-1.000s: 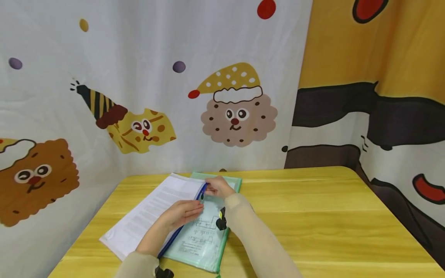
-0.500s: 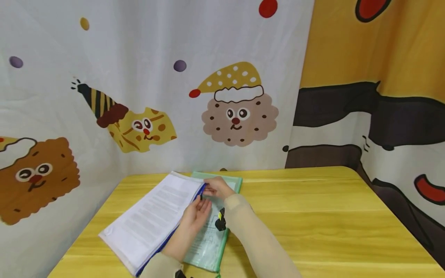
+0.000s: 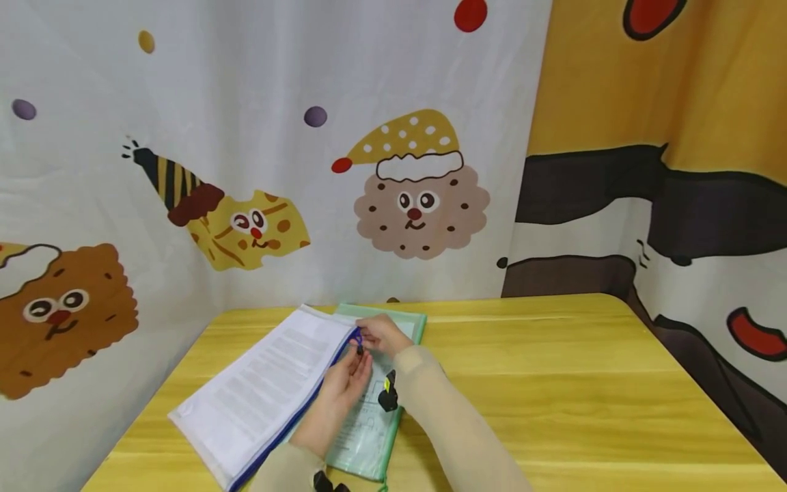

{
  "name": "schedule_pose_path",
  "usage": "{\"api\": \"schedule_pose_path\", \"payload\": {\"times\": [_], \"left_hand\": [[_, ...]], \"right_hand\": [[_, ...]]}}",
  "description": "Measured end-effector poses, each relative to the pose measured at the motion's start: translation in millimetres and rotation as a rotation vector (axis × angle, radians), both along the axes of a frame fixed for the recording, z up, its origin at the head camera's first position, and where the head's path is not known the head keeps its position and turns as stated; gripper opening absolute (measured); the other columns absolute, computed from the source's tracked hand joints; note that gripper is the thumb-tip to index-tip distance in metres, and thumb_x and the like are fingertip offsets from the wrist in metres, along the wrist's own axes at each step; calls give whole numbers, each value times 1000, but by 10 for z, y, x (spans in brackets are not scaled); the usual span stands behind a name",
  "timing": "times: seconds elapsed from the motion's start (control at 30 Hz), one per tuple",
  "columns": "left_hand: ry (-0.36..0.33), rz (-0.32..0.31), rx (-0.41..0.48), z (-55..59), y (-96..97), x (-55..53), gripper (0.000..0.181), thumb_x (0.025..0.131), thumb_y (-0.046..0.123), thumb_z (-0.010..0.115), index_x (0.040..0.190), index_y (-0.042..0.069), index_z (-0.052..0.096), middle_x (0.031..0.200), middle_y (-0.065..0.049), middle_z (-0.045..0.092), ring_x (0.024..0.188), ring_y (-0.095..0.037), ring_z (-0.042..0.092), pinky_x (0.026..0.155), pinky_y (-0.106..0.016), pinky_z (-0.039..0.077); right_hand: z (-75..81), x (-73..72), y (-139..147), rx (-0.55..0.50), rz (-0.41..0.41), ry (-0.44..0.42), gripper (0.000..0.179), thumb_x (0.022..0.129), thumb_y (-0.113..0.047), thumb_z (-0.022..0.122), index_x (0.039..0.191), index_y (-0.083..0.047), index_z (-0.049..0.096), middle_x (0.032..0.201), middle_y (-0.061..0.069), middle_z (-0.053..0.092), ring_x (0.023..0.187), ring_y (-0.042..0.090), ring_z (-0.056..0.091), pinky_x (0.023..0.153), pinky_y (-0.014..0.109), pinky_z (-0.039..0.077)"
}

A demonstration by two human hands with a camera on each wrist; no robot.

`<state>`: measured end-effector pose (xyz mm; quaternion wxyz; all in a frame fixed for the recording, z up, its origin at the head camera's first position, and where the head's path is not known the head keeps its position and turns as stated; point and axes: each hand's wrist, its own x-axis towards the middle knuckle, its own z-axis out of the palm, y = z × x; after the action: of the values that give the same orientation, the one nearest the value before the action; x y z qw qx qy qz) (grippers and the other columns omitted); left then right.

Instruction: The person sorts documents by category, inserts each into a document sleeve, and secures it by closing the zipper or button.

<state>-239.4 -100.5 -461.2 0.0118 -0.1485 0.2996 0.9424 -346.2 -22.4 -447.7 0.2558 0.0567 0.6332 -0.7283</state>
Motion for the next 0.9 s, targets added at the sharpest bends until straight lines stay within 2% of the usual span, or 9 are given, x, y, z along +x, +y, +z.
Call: {"api": "schedule_pose_path", "payload": {"times": [0.17, 0.33, 0.4, 0.5, 0.63, 0.77, 0.9], "left_hand": [[-10, -49, -71, -51, -45, -16, 12, 97, 7, 48, 99, 5, 59, 86, -2, 54, 80, -8, 54, 84, -19, 49], [-9, -115, -152, -33, -62, 14, 24, 98, 3, 44, 120, -6, 46, 88, -5, 51, 81, -10, 53, 82, -19, 50], [-2, -145, -178, -24, -81, 27, 26, 98, 3, 41, 122, -7, 43, 88, -5, 50, 82, -11, 53, 82, -19, 50], [0, -175, -217, -4, -108, 56, 18, 98, 3, 40, 111, -4, 50, 85, -4, 51, 80, -10, 53, 81, -20, 50], [-7, -225, -269, 44, -145, 135, 15, 98, 2, 39, 97, 2, 54, 83, -4, 50, 79, -11, 52, 82, -22, 50], [-19, -288, -286, 115, -211, 240, 13, 99, 3, 37, 99, -1, 49, 88, -8, 47, 83, -13, 50, 86, -24, 49], [-4, -349, -318, 172, -314, 326, 13, 100, 6, 34, 102, -2, 44, 91, -7, 47, 86, -14, 52, 89, -25, 49]], "right_hand": [[-11, 23, -7, 11, 35, 4, 17, 93, -12, 56, 95, 4, 63, 70, 6, 64, 58, 11, 61, 49, 14, 45], [-8, 39, 20, 25, 19, 4, 22, 93, -12, 56, 105, 7, 61, 71, 7, 64, 61, 12, 63, 50, 16, 47], [6, 43, 33, 29, 7, 1, 23, 93, -11, 56, 107, 6, 60, 73, 8, 65, 62, 13, 63, 51, 16, 49], [17, 40, 47, 26, -12, 4, 25, 93, -10, 57, 111, 8, 59, 77, 10, 65, 65, 15, 64, 57, 19, 53], [7, 28, 76, 29, -55, 3, 29, 92, -8, 57, 115, 10, 57, 87, 14, 65, 70, 17, 65, 74, 26, 56], [-1, 16, 119, 23, -78, -8, 30, 93, -8, 56, 116, 11, 56, 91, 17, 64, 73, 19, 65, 83, 31, 54], [8, 13, 138, 10, -70, -10, 30, 94, -8, 56, 117, 12, 56, 93, 19, 65, 76, 21, 67, 82, 31, 54]]}}
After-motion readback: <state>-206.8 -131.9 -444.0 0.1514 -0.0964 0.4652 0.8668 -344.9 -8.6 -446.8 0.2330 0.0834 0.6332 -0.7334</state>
